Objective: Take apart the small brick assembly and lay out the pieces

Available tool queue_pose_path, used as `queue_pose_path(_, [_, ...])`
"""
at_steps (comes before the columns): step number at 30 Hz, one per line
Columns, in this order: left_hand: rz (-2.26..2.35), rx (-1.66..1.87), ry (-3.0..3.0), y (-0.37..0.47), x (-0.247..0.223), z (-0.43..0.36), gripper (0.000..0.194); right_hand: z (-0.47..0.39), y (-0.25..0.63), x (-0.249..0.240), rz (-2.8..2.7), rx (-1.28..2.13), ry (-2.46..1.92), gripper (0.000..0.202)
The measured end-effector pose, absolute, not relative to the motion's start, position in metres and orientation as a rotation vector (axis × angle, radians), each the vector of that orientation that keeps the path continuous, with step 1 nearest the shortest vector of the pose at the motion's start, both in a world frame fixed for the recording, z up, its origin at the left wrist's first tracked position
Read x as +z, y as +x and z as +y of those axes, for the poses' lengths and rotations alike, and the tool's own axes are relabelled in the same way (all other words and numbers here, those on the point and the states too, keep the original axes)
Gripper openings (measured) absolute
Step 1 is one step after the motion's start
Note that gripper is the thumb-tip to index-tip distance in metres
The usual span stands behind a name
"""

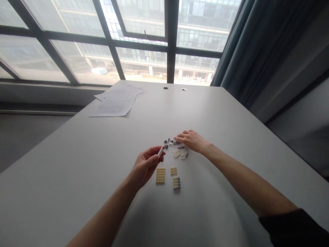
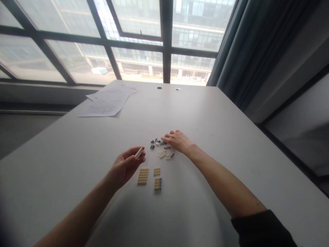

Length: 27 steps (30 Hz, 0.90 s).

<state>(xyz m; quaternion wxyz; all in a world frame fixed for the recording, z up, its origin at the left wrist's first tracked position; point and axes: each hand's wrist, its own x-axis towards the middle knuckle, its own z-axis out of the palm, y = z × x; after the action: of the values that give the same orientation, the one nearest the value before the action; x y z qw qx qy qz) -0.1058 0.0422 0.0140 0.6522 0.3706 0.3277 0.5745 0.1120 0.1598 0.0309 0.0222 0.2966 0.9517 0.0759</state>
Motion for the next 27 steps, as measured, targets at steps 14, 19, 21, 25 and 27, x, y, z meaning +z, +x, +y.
queue_pose_path(14, [0.758, 1.332, 0.743, -0.106, 0.012, 0.045, 0.038, 0.161, 0.121, 0.028, 2.913, 0.064, 1.106, 0.013])
queue_pose_path(19, [0.741, 1.333, 0.710, -0.104, 0.014, 0.044, 0.040, 0.154, 0.132, 0.024, 2.966, -0.256, 1.318, 0.019])
queue_pose_path(21, [0.730, 1.327, 0.706, -0.103, 0.015, 0.043, 0.040, 0.143, 0.135, 0.022, 3.013, -0.560, 1.379, 0.028])
queue_pose_path(25, [0.717, 1.313, 0.700, -0.099, 0.015, 0.041, 0.040, 0.112, 0.134, 0.015, 2.698, -2.381, 1.242, 0.033])
queue_pose_path(27, [0.707, 1.308, 0.701, -0.097, 0.015, 0.040, 0.040, 0.096, 0.129, 0.013, 2.235, -2.995, 1.060, 0.031])
